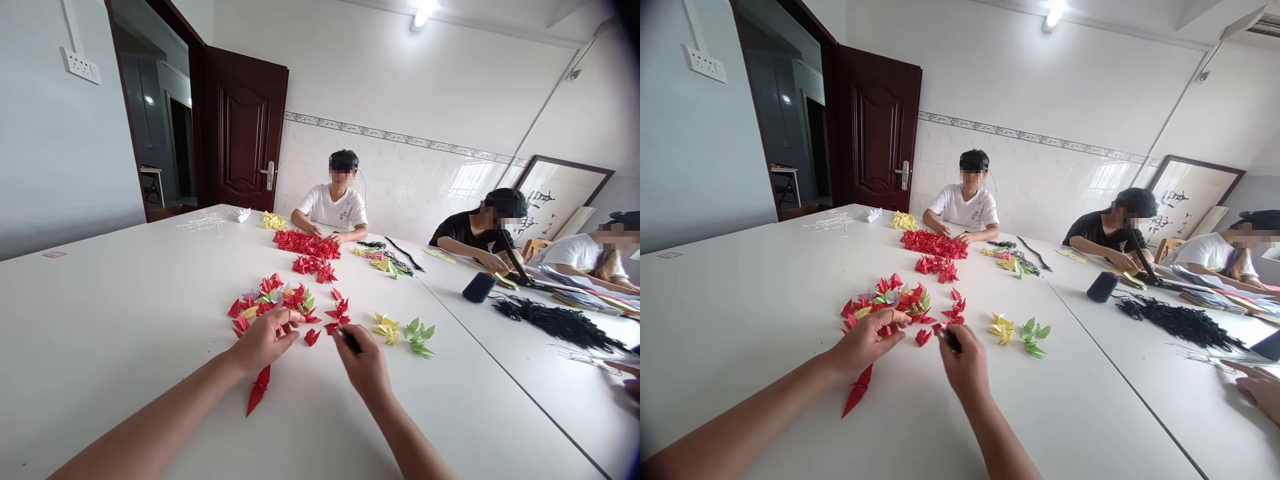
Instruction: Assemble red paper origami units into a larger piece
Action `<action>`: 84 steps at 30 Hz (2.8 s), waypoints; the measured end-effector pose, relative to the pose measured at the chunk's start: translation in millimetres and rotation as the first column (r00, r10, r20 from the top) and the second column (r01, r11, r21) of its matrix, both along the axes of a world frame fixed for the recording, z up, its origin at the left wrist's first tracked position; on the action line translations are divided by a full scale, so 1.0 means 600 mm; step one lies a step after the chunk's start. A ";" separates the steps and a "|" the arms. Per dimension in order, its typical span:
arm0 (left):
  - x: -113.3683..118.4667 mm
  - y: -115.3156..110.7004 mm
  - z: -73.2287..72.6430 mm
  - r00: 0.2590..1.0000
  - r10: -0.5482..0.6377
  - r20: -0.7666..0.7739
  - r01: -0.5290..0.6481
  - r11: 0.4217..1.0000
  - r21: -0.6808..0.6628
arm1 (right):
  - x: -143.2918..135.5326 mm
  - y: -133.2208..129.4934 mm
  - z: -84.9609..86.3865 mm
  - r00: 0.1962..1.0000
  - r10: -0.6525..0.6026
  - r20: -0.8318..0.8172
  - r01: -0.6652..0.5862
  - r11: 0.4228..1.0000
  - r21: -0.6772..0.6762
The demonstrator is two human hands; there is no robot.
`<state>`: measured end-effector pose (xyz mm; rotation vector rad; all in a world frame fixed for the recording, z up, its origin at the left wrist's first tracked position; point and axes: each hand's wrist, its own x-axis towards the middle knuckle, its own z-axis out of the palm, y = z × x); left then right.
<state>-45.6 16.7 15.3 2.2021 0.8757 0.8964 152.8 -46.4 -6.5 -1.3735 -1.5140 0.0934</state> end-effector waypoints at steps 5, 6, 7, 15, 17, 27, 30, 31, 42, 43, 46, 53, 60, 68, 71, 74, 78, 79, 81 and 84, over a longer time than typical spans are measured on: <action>0.008 0.016 -0.007 1.000 -0.016 -0.014 0.016 0.999 0.030 | 0.043 0.017 -0.007 0.982 -0.182 -0.051 0.171 0.972 -0.160; 0.012 0.017 -0.007 1.000 -0.026 -0.017 0.026 0.999 0.047 | 0.046 0.020 -0.010 0.984 -0.171 -0.057 0.159 0.971 -0.178; 0.017 0.018 -0.009 0.999 -0.035 -0.023 0.036 0.997 0.063 | 0.048 0.022 -0.012 0.985 -0.160 -0.064 0.146 0.972 -0.185; 0.028 0.035 -0.039 0.990 -0.114 -0.080 0.117 0.993 0.033 | 0.054 0.036 -0.022 0.972 -0.140 -0.190 0.107 0.979 -0.173; 0.027 0.032 -0.040 0.988 -0.116 -0.102 0.121 0.991 0.048 | 0.054 0.035 -0.021 0.970 -0.154 -0.187 0.114 0.972 -0.206; 0.032 0.015 -0.025 0.983 -0.168 -0.071 0.171 0.985 0.035 | 0.035 0.015 -0.006 0.972 -0.204 -0.114 0.192 0.976 -0.104; 0.029 0.010 -0.019 0.987 -0.163 -0.019 0.163 0.986 0.034 | 0.016 0.002 0.001 0.989 -0.106 -0.106 0.098 0.992 -0.084; 0.027 0.007 -0.016 0.986 -0.165 -0.016 0.165 0.985 0.038 | 0.008 -0.004 0.004 0.992 -0.063 -0.105 0.054 0.995 -0.086; 0.017 -0.003 0.001 0.985 -0.171 -0.020 0.172 0.975 0.142 | -0.024 -0.032 0.022 0.959 0.272 0.080 -0.255 0.950 -0.179; 0.016 -0.002 0.001 0.986 -0.164 -0.011 0.164 0.974 0.158 | -0.025 -0.030 0.020 0.964 0.248 0.092 -0.228 0.956 -0.183; 0.014 0.002 -0.002 0.989 -0.144 0.019 0.138 0.973 0.186 | -0.025 -0.024 0.014 0.973 0.195 0.124 -0.168 0.966 -0.198; 0.015 -0.002 -0.006 0.986 -0.167 0.025 0.160 0.969 0.188 | -0.028 -0.018 0.001 0.965 0.190 0.181 -0.142 0.958 -0.248; 0.015 -0.002 -0.005 0.985 -0.171 0.023 0.164 0.969 0.183 | -0.028 -0.015 -0.003 0.960 0.184 0.212 -0.130 0.960 -0.247; 0.015 -0.006 -0.004 0.984 -0.174 0.028 0.166 0.970 0.178 | -0.026 -0.015 -0.005 0.951 0.157 0.267 -0.091 0.966 -0.244; 0.014 -0.007 -0.002 0.984 -0.176 0.020 0.169 0.969 0.181 | -0.025 -0.014 -0.005 0.950 0.156 0.271 -0.086 0.964 -0.253; 0.014 -0.006 -0.003 0.984 -0.176 0.021 0.169 0.969 0.182 | -0.025 -0.014 -0.005 0.951 0.152 0.268 -0.083 0.964 -0.252; 0.015 -0.004 -0.006 0.983 -0.179 0.030 0.171 0.969 0.181 | -0.025 -0.014 -0.004 0.951 0.157 0.265 -0.091 0.965 -0.245; 0.015 -0.004 -0.005 0.983 -0.179 0.027 0.172 0.969 0.176 | -0.025 -0.015 -0.004 0.951 0.158 0.266 -0.092 0.965 -0.245; 0.014 -0.005 -0.004 0.984 -0.176 0.020 0.170 0.971 0.168 | -0.025 -0.014 -0.004 0.951 0.161 0.263 -0.095 0.964 -0.247; 0.015 -0.006 -0.001 0.985 -0.171 0.008 0.167 0.973 0.161 | -0.025 -0.013 -0.006 0.954 0.166 0.250 -0.100 0.961 -0.258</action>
